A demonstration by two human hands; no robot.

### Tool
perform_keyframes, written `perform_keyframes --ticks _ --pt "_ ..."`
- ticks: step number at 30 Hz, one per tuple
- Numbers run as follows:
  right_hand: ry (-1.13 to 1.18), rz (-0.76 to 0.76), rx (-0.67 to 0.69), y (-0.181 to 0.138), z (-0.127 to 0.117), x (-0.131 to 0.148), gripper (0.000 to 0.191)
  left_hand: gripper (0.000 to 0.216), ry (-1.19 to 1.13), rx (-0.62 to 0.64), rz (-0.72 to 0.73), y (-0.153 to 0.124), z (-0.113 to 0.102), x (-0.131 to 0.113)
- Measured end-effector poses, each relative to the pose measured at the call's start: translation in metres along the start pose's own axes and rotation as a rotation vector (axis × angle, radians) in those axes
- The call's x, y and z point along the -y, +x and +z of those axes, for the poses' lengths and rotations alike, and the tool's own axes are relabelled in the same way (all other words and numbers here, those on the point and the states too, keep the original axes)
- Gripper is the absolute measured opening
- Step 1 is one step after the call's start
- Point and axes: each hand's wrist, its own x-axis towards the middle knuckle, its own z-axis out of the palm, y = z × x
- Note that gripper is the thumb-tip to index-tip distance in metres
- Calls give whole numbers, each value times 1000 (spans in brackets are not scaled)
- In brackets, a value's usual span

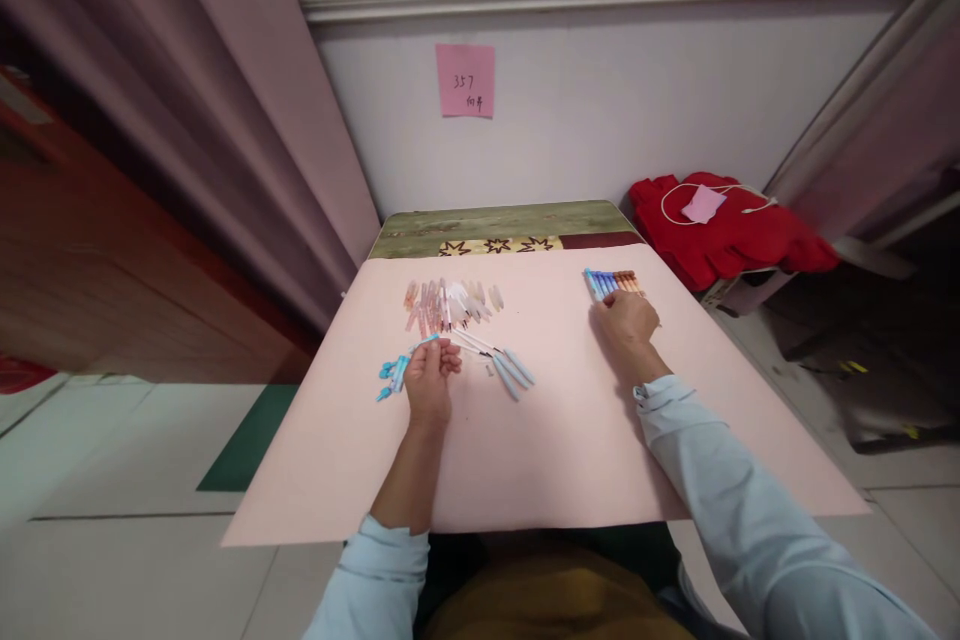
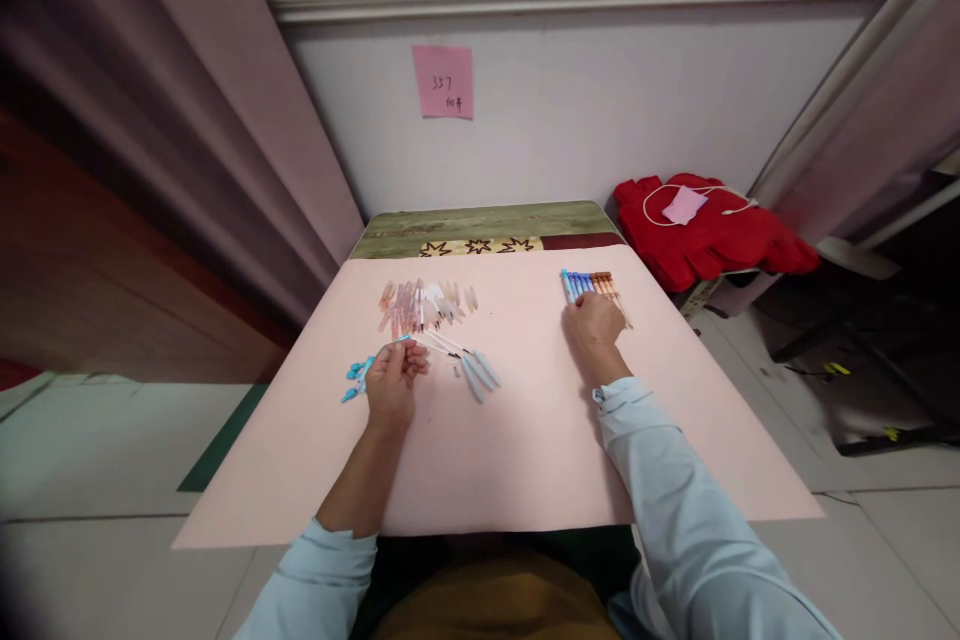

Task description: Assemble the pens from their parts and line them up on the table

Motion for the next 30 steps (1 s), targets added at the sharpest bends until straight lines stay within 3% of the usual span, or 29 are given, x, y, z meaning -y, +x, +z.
perform_keyframes --ticks 12,18,22,25,30 --pt "-57 -15 -21 -3 2 0 26 30 10 -2 -5 0 1 0" --pt "212 -195 -110 -34 -13 19 28 30 19 5 -8 -1 1 1" --pt "480 -277 69 -77 -6 43 27 31 23 -1 -2 -1 0 2" --pt "556 -309 178 -104 10 51 25 30 17 -8 8 -2 -1 3" --pt "611 -413 265 -120 24 47 24 29 20 -20 26 -3 1 3"
